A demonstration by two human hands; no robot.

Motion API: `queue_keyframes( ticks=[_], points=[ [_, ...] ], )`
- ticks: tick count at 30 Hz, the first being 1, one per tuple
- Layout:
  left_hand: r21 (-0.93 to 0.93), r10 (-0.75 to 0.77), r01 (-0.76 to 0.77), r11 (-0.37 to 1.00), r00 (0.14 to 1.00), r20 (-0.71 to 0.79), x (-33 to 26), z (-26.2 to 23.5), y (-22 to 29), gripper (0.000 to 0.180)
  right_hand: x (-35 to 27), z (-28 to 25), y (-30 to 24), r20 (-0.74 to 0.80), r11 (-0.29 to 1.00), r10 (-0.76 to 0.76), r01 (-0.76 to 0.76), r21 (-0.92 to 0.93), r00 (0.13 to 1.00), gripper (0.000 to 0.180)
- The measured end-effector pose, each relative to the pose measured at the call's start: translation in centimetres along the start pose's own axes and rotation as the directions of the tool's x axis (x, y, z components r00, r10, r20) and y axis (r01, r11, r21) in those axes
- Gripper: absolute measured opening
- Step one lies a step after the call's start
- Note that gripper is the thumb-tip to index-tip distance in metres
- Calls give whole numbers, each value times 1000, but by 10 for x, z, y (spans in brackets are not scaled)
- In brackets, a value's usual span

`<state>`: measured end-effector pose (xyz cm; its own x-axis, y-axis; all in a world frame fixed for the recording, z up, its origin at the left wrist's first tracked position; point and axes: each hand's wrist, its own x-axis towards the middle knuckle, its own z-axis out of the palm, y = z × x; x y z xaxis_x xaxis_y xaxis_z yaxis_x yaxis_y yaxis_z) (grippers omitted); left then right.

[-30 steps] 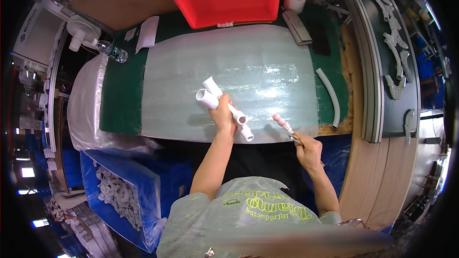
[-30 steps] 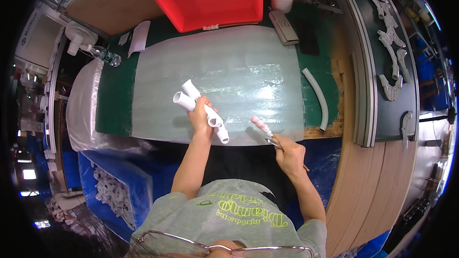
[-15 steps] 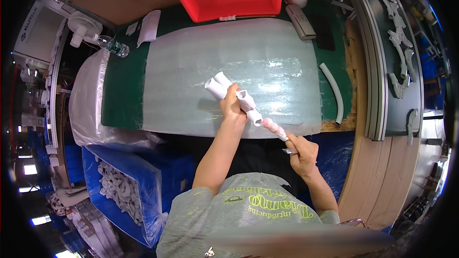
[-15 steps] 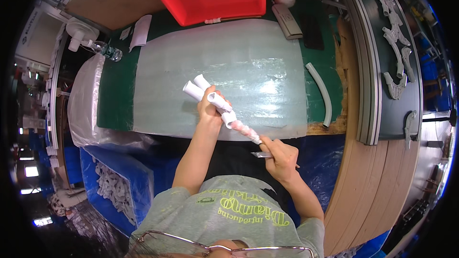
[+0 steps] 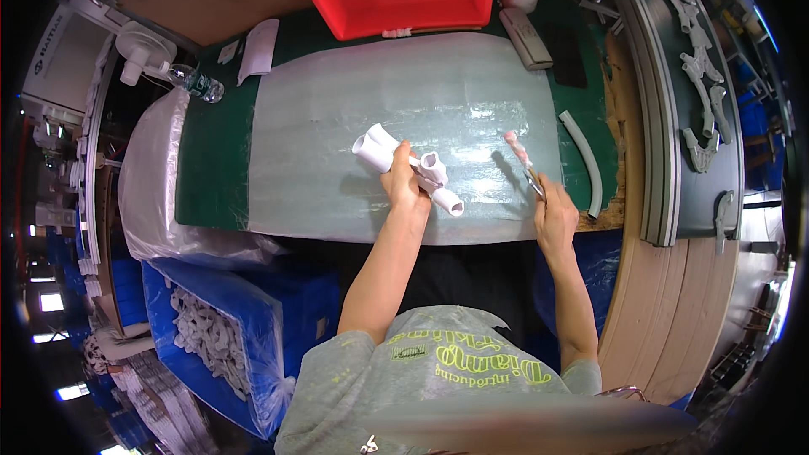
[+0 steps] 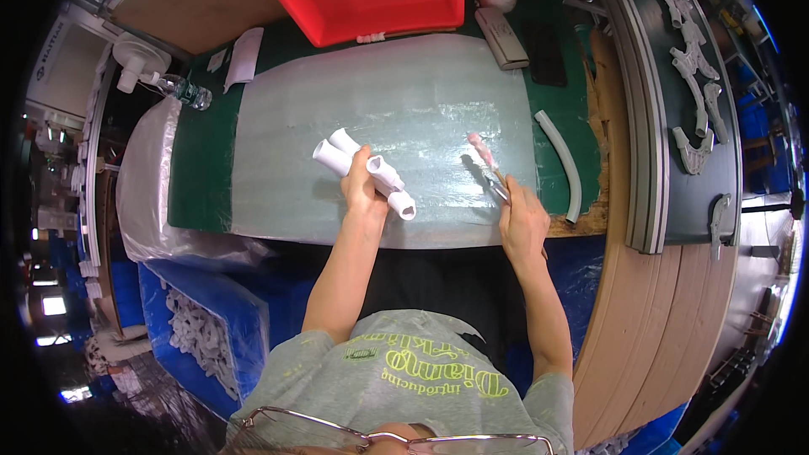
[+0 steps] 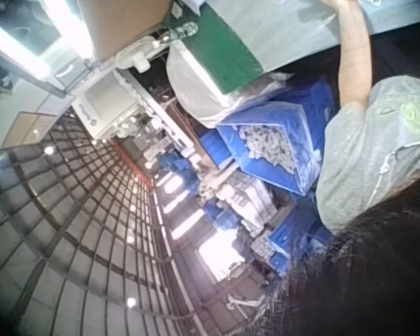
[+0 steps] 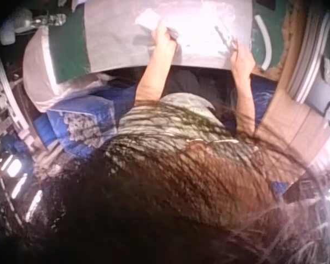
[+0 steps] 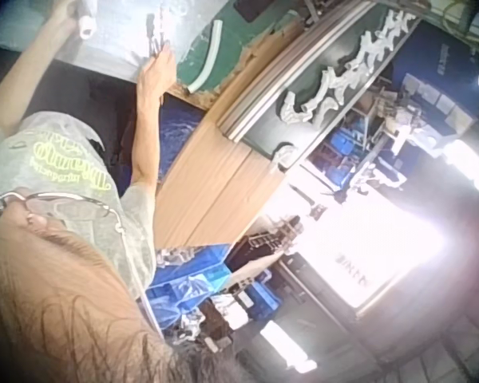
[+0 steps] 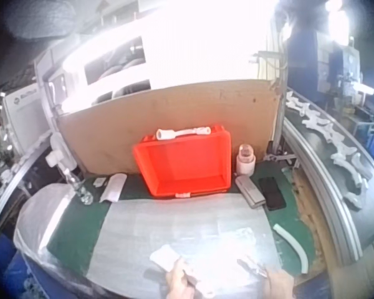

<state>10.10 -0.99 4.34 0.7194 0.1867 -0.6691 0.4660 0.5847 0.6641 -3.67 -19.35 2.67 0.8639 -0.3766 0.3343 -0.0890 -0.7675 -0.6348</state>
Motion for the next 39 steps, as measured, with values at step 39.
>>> queue_keyframes(
  ticks=[39],
  points=[
    [142,-94,99,985,995,-44,1,5,12,19,18,-16,-40,21,960,-260,261,-104,965,25]
  ],
)
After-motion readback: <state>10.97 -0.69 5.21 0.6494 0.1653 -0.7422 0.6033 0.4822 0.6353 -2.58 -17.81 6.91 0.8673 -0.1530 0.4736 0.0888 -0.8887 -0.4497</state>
